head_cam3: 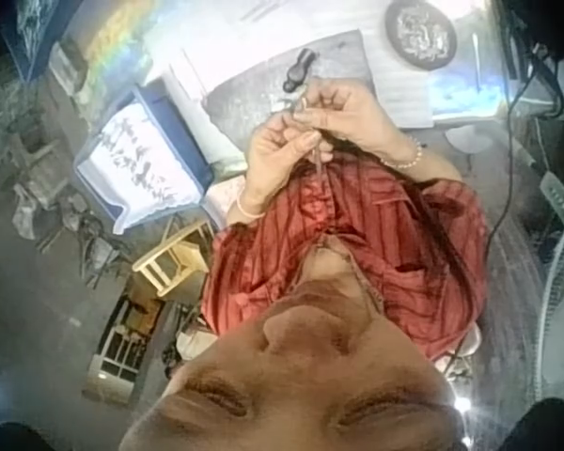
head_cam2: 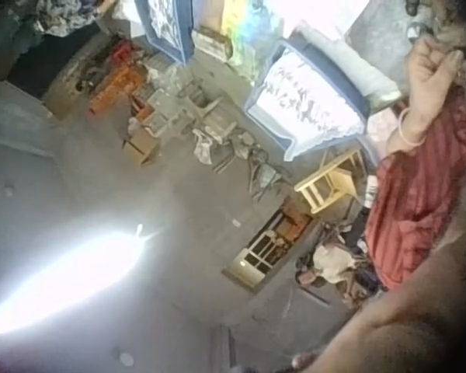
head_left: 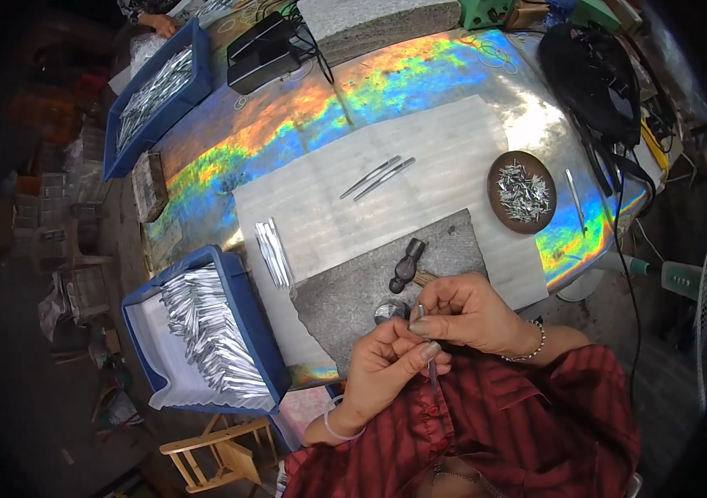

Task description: Hammering small metal pins into metal strips at a workshop workbench.

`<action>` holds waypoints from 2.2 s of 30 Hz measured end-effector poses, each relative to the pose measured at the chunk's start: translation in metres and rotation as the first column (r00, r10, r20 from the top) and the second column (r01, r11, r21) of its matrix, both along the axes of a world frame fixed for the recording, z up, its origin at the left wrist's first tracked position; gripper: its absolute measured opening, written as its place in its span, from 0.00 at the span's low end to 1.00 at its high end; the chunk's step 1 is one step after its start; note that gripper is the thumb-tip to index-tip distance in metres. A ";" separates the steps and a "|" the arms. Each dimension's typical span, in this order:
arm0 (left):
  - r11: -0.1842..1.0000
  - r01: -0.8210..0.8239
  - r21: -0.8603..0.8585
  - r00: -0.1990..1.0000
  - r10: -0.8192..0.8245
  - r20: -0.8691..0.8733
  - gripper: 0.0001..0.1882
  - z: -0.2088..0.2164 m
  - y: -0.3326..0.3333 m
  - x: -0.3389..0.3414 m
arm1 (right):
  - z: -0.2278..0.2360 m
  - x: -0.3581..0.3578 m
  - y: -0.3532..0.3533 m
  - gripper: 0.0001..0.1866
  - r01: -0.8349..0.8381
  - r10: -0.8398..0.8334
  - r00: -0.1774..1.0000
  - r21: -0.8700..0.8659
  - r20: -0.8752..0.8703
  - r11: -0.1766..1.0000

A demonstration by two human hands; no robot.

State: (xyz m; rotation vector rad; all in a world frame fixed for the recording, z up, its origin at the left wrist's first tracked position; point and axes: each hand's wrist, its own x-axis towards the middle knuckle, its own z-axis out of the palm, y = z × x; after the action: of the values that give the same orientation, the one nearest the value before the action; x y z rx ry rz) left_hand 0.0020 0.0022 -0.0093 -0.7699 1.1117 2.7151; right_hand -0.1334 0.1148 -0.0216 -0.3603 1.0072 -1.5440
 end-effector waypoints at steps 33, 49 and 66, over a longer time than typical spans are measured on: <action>0.999 -0.040 -0.019 0.990 0.037 -0.136 0.05 0.005 0.000 0.020 | 0.015 0.011 -0.008 0.06 -0.089 0.078 0.980 0.053 0.185 0.995; 0.991 -0.004 0.132 0.991 0.022 -0.136 0.13 -0.011 -0.008 0.039 | 0.013 0.027 -0.026 0.06 -0.071 0.076 0.996 0.118 -0.036 0.990; 0.897 -0.260 0.357 0.922 0.340 -0.183 0.14 -0.019 -0.031 0.049 | 0.028 0.031 -0.033 0.04 0.176 -0.150 0.956 0.084 -0.251 0.981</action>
State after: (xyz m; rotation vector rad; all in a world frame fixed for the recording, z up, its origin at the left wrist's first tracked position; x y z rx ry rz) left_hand 0.0508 -0.0284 -0.0284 -0.6154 0.5778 3.2110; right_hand -0.1023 0.0817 0.0064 -0.4081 1.3344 -1.6126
